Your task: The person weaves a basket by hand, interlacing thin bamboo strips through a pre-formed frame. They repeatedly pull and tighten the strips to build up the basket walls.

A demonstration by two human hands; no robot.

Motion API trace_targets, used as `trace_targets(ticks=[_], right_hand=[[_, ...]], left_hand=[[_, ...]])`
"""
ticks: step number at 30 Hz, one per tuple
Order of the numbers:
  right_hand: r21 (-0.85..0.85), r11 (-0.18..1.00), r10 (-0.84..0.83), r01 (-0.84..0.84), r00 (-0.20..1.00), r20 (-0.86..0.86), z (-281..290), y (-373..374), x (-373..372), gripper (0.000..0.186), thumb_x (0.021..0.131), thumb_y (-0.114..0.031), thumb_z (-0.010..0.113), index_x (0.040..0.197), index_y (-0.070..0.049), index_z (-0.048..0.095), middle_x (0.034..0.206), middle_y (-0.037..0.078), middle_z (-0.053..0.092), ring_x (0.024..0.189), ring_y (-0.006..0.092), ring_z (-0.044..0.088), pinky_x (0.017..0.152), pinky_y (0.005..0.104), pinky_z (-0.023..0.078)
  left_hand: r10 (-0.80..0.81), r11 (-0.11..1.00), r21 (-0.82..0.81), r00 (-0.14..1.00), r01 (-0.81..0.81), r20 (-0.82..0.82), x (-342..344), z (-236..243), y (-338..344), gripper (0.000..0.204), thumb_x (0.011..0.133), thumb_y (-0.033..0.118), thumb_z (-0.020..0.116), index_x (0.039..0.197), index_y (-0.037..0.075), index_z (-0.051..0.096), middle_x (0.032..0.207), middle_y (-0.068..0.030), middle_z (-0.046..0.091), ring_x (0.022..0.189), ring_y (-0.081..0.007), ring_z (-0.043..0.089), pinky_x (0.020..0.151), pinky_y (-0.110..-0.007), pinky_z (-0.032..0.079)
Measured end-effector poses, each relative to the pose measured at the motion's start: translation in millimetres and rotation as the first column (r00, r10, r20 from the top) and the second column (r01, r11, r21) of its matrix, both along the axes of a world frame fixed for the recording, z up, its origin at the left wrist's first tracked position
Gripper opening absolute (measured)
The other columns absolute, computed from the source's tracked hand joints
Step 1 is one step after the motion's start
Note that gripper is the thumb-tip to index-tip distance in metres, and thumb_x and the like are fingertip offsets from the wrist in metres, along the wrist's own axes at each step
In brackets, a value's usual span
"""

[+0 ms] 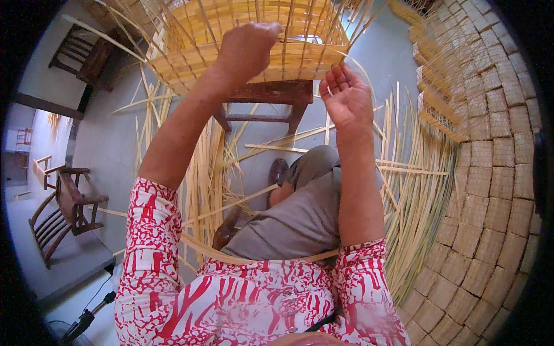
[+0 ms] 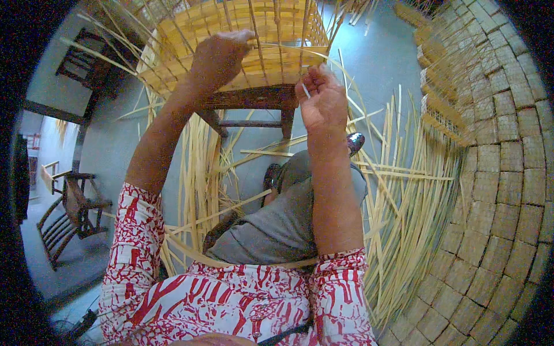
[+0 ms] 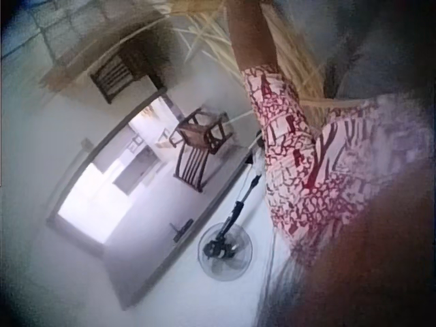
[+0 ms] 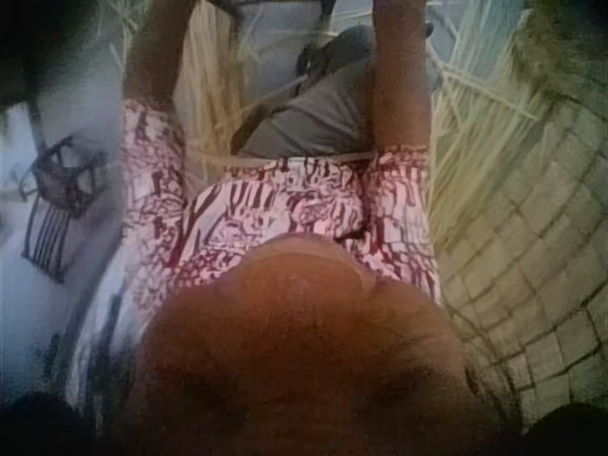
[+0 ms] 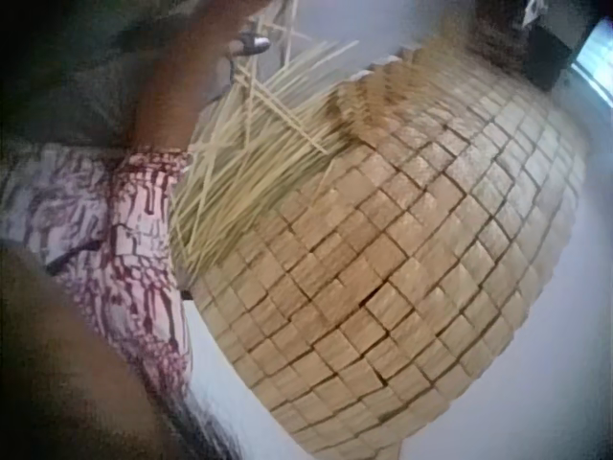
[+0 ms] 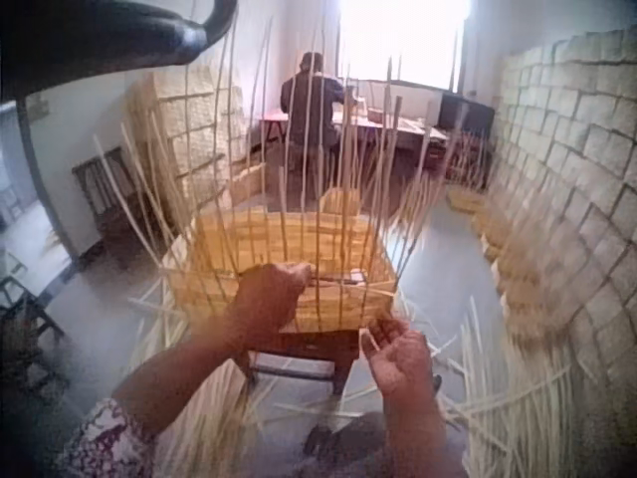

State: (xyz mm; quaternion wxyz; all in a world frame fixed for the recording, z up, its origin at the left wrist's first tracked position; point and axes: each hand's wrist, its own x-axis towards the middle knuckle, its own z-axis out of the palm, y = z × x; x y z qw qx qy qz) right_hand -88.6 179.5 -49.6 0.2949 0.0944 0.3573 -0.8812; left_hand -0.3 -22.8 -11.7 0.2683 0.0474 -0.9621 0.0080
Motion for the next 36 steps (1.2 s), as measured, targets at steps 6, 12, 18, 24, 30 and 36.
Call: trace_targets(ticks=[6, 12, 18, 24, 30, 36], right_hand=[[-0.151, 0.986, -0.070, 0.071, 0.997, 0.015, -8.1, 6.0, -19.0, 0.013, 0.095, -0.014, 0.063, 0.107, -0.007, 0.062, 0.085, 0.004, 0.060, 0.077, 0.0171, 0.058, 0.070, 0.0339, 0.051], [-0.139, 0.984, -0.136, 0.113, 0.975, -0.173, -29.3, 5.0, -33.1, 0.013, 0.095, -0.011, 0.064, 0.104, -0.003, 0.059, 0.086, 0.010, 0.064, 0.078, 0.0208, 0.064, 0.071, 0.0354, 0.059], [-0.064, 0.982, -0.185, 0.175, 0.954, -0.234, -26.3, -5.1, -38.6, 0.017, 0.095, -0.011, 0.064, 0.106, -0.001, 0.057, 0.087, 0.012, 0.064, 0.072, 0.0231, 0.066, 0.067, 0.0395, 0.061], [-0.053, 0.986, -0.164, 0.155, 0.949, -0.271, -21.8, -2.4, -50.0, 0.020, 0.094, -0.013, 0.066, 0.104, 0.000, 0.054, 0.083, 0.012, 0.063, 0.066, 0.0236, 0.064, 0.065, 0.0420, 0.061], [-0.007, 0.976, -0.210, 0.217, 0.935, -0.285, -17.4, -5.8, -50.4, 0.023, 0.094, -0.015, 0.066, 0.102, -0.001, 0.051, 0.082, 0.012, 0.062, 0.065, 0.0234, 0.064, 0.065, 0.0430, 0.061], [0.000, 0.964, -0.245, 0.266, 0.886, -0.394, -1.6, -10.4, -49.4, 0.013, 0.095, -0.008, 0.063, 0.100, 0.000, 0.054, 0.078, 0.010, 0.059, 0.066, 0.0197, 0.061, 0.070, 0.0431, 0.062]], left_hand=[[-0.165, 0.983, 0.092, 0.985, 0.161, 0.040, -2.6, -1.0, -22.2, 0.025, 0.086, 0.017, 0.069, 0.110, 0.011, 0.068, 0.069, -0.0165, 0.066, 0.069, -0.0324, 0.068, 0.064, -0.043, 0.056], [-0.148, 0.984, 0.091, 0.988, 0.151, -0.036, 3.7, -8.9, -11.2, 0.037, 0.086, 0.015, 0.070, 0.123, 0.014, 0.063, 0.084, -0.0140, 0.071, 0.075, -0.0303, 0.070, 0.065, -0.039, 0.057], [-0.160, 0.942, 0.226, 0.925, 0.247, -0.344, 48.7, -18.5, -9.2, 0.041, 0.088, 0.007, 0.069, 0.128, 0.016, 0.060, 0.102, -0.0059, 0.072, 0.079, -0.0184, 0.072, 0.066, -0.033, 0.059], [-0.119, 0.928, 0.309, 0.951, 0.208, -0.284, 57.2, -25.9, -6.1, 0.034, 0.087, 0.006, 0.070, 0.121, 0.013, 0.066, 0.092, -0.0060, 0.073, 0.076, -0.0175, 0.071, 0.065, -0.031, 0.058], [-0.104, 0.962, 0.199, 0.923, 0.188, -0.369, 11.8, -8.7, 19.0, 0.034, 0.088, 0.011, 0.060, 0.122, 0.006, 0.060, 0.104, -0.0259, 0.067, 0.093, -0.0387, 0.067, 0.079, -0.043, 0.055], [-0.105, 0.940, 0.317, 0.991, 0.127, -0.087, -0.9, 0.2, 19.6, 0.028, 0.088, 0.003, 0.059, 0.116, 0.003, 0.058, 0.091, -0.0221, 0.065, 0.082, -0.0378, 0.067, 0.072, -0.043, 0.053]])
